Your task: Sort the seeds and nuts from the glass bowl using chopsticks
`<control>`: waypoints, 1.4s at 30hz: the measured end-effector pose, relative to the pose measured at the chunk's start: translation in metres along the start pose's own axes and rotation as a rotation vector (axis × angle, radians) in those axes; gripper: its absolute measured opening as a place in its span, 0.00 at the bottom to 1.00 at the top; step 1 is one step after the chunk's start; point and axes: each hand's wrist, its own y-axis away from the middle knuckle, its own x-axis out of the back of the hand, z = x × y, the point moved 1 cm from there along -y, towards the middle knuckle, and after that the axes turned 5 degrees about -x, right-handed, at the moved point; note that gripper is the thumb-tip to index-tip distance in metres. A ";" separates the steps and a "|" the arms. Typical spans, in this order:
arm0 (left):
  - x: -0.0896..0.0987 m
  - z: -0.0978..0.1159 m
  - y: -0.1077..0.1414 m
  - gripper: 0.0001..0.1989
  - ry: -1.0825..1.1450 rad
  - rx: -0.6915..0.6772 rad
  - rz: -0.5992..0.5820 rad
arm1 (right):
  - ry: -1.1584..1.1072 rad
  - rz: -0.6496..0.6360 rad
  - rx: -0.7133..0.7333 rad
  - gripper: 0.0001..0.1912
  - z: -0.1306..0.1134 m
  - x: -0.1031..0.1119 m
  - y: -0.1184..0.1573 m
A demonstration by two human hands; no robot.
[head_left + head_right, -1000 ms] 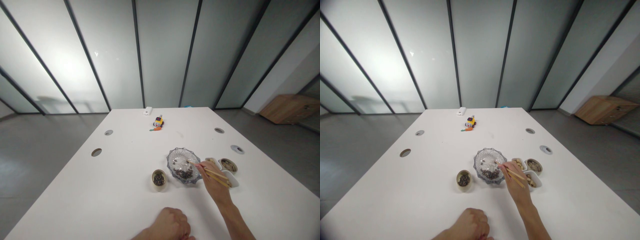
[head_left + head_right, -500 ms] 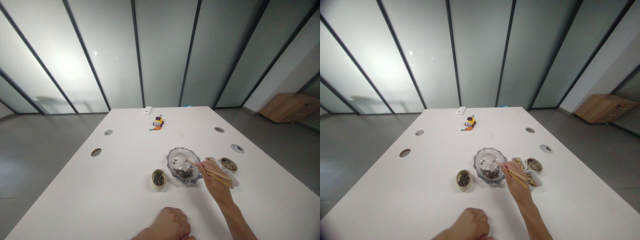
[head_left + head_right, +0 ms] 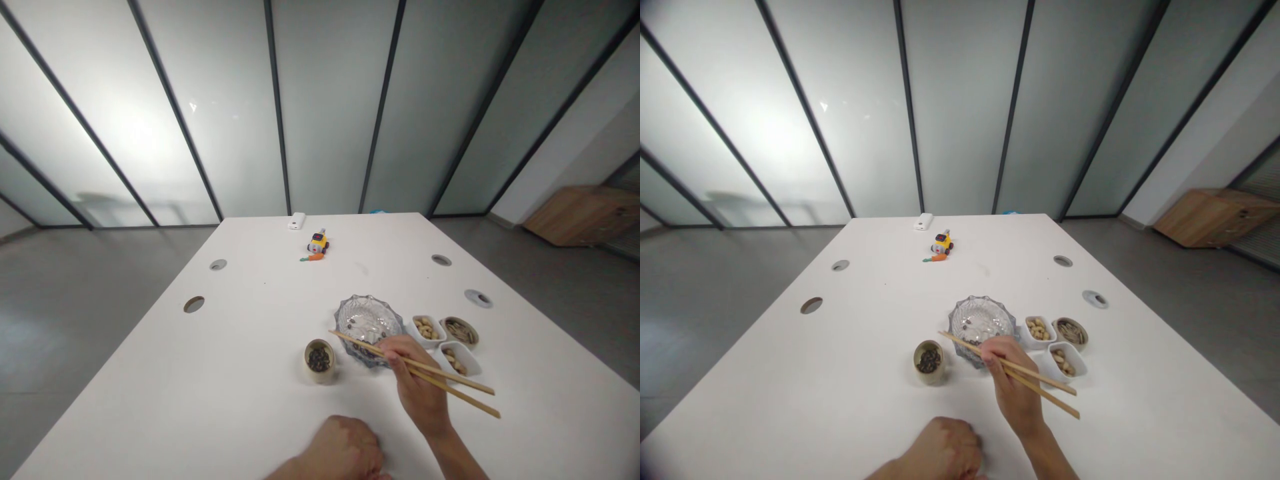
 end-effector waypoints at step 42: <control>-0.001 -0.003 -0.002 0.20 -0.069 -0.021 -0.016 | -0.074 0.010 -0.098 0.11 0.023 0.003 -0.006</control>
